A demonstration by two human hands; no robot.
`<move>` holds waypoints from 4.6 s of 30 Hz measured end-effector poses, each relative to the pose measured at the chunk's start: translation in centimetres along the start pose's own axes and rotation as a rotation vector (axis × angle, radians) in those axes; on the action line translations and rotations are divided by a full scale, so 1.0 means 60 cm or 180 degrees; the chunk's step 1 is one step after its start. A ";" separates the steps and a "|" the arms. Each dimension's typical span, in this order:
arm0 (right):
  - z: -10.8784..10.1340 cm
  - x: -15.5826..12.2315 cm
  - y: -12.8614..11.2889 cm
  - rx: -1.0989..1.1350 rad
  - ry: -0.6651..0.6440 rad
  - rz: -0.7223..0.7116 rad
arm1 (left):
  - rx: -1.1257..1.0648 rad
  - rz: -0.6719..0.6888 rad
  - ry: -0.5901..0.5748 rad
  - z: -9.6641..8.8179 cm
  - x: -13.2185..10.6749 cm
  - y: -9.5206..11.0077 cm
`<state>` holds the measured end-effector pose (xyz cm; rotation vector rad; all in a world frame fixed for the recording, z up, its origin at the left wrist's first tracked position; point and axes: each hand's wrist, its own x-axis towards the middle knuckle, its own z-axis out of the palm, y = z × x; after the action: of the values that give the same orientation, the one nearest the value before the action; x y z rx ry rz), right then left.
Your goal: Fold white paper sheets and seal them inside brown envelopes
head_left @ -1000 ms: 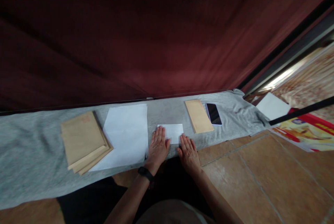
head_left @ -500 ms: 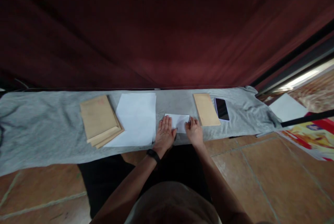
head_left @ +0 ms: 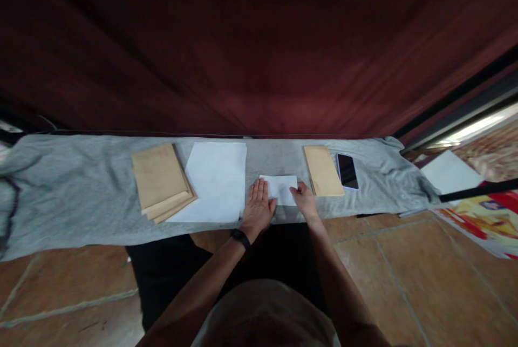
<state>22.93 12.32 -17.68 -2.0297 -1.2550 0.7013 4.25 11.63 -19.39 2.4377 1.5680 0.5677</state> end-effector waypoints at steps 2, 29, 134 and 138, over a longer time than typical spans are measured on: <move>0.003 0.001 0.007 0.0312 0.0012 -0.0110 | -0.0104 0.0017 0.0071 -0.005 -0.003 -0.003; 0.011 -0.016 -0.003 -0.1101 0.0290 -0.0295 | -0.0048 -0.1198 -0.0395 -0.044 0.006 -0.006; 0.149 -0.149 -0.172 0.3018 -0.1659 0.0159 | 0.0586 0.0804 0.0292 -0.162 -0.125 -0.074; 0.141 -0.134 -0.178 0.3034 -0.1659 -0.0070 | 0.0387 0.0830 0.0497 -0.170 -0.129 -0.075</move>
<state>7.58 10.65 -14.30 -1.0705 -0.9046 1.5254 -6.59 6.06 -13.37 2.7743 1.3828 0.7424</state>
